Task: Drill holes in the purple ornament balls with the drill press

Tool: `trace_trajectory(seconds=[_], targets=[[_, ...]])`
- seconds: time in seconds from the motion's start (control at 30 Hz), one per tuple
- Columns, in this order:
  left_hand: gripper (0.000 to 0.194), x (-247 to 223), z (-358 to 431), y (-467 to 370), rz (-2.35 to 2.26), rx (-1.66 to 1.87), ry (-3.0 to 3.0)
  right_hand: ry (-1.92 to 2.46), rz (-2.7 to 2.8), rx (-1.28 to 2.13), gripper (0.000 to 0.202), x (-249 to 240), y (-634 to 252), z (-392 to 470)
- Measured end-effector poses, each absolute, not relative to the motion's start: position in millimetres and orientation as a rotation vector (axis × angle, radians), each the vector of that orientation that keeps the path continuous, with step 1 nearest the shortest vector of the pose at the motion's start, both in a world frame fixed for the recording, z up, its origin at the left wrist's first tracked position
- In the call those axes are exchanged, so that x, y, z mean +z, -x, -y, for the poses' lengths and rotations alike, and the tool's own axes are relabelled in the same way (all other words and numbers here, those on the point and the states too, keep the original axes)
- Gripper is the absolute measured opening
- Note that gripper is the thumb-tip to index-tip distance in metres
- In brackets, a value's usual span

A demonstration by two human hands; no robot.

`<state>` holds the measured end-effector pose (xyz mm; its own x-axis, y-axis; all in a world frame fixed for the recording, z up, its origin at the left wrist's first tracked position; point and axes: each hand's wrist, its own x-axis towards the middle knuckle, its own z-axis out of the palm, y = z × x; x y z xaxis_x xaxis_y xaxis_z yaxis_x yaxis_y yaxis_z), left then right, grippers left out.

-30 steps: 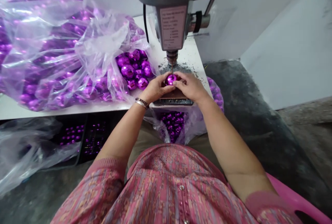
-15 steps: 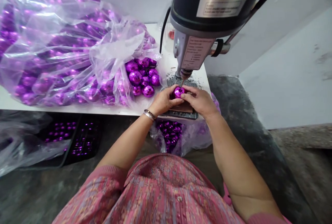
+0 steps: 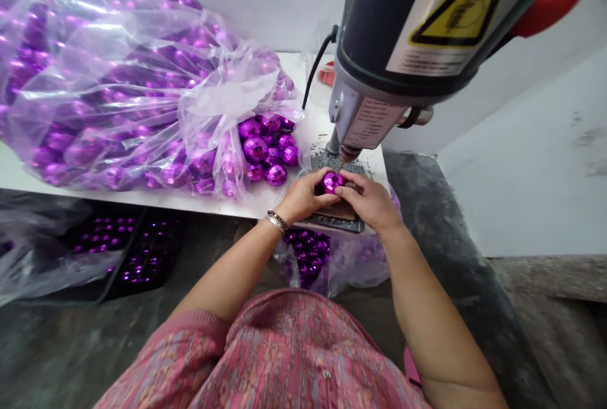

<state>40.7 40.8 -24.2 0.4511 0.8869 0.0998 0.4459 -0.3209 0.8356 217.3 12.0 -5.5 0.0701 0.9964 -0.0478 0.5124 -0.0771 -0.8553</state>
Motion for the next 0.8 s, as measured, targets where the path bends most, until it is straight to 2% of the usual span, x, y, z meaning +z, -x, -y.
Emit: trace_trajectory(seconds=[0.23,0.37,0.7,0.8], targets=[[0.057,-23.3,-40.5,-40.1,-1.131,0.726,-1.921,1.648,1.322,0.81,0.05,-13.2,-230.9,-6.6],[0.055,-20.2,-39.8,-40.4,-1.165,0.698,-1.895,1.591,1.075,0.642,0.053,3.0,-261.4,-15.3],[0.057,-22.2,-40.8,-40.6,-1.187,0.695,-1.867,1.225,1.052,0.353,0.047,135.3,-278.2,-25.6],[0.059,-20.4,-40.0,-40.7,-1.212,0.686,-1.865,1.304,1.158,0.273,0.04,160.0,-274.3,-40.3]])
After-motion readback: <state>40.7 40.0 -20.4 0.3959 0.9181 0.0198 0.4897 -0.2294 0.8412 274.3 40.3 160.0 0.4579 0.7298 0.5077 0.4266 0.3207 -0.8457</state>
